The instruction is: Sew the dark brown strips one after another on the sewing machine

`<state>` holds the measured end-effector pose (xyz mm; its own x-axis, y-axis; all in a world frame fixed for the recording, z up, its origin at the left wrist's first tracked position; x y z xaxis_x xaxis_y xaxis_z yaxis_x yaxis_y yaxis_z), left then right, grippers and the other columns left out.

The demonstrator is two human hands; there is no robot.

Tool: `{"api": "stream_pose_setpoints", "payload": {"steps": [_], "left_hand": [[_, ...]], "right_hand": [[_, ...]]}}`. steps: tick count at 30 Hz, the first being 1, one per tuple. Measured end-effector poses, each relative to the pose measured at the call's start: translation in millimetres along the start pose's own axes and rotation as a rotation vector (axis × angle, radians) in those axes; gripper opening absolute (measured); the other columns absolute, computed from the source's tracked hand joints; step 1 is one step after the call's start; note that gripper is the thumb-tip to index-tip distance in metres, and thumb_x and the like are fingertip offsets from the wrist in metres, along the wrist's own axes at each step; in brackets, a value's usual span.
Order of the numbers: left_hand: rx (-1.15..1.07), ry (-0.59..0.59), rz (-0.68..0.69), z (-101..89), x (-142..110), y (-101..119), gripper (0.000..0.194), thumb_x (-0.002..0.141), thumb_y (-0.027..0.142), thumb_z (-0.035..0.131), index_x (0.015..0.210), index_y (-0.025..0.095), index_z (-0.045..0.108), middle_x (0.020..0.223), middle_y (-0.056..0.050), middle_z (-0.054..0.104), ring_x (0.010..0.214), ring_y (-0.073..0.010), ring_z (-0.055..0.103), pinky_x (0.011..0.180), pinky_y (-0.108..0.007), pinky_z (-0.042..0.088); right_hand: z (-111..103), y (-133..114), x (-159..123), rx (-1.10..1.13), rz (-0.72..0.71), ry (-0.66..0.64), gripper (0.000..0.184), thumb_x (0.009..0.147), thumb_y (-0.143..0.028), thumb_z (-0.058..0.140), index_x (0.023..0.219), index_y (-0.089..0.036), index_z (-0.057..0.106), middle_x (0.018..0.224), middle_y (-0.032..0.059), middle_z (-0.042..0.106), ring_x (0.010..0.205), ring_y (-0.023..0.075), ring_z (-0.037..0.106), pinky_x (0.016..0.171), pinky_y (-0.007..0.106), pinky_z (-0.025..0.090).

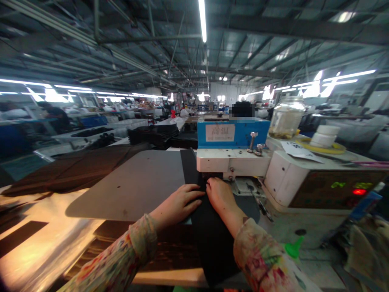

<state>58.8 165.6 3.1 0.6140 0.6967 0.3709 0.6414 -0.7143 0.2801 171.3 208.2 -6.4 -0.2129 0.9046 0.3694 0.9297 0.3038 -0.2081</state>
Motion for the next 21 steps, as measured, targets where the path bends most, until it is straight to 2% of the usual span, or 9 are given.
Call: {"api": "stream_pose_setpoints", "payload": {"steps": [21], "left_hand": [[-0.006, -0.006, -0.004, 0.0, -0.3, -0.5, 0.028, 0.086, 0.029, 0.042, 0.109, 0.020, 0.055, 0.116, -0.006, 0.050, 0.108, -0.0179, 0.043, 0.097, -0.031, 0.034]], "right_hand": [[-0.8, -0.8, -0.4, -0.023, 0.015, -0.027, 0.021, 0.083, -0.022, 0.040, 0.093, -0.017, 0.058, 0.093, 0.0055, 0.062, 0.085, 0.0159, 0.056, 0.071, 0.024, 0.038]]}}
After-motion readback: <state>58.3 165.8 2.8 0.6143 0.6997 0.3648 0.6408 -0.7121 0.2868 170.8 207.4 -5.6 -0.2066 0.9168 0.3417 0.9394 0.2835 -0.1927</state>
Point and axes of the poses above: each hand's wrist, its own x-axis towards the middle knuckle, its own z-axis out of the palm, y = z × x, the point moved 6 cm from there along x, towards the middle knuckle
